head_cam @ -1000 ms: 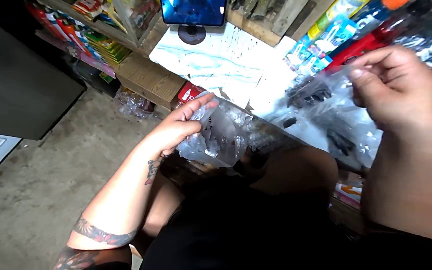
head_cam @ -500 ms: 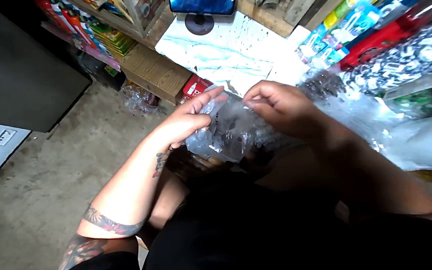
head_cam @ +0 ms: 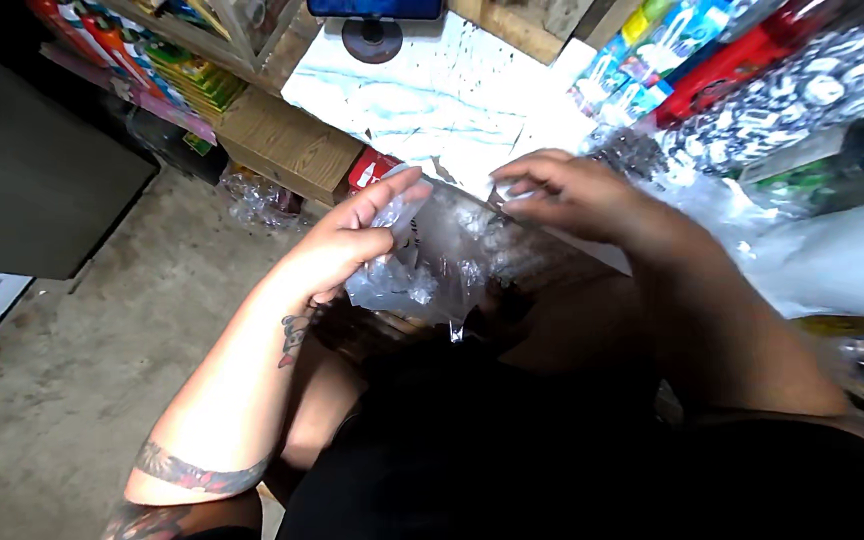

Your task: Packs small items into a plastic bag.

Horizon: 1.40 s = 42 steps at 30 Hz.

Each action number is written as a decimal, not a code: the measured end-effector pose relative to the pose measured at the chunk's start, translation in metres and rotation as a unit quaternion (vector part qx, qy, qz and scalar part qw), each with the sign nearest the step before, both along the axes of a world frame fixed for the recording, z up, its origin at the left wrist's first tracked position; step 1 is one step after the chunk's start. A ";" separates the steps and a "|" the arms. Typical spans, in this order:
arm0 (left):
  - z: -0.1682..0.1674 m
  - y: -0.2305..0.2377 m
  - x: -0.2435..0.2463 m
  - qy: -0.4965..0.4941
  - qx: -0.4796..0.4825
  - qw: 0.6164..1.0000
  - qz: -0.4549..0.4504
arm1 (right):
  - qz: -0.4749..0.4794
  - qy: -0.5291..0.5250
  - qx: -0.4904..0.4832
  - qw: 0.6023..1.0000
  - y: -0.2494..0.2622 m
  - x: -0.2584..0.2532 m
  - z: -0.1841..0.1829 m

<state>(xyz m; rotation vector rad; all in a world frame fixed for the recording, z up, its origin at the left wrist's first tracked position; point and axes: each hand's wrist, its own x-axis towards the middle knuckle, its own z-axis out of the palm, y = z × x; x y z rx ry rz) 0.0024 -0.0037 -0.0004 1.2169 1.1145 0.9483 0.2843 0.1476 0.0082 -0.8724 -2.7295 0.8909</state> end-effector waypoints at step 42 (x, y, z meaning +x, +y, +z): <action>-0.004 0.002 0.000 0.007 -0.006 1.000 0.002 | -0.397 -0.078 0.212 0.890 0.039 0.139 0.039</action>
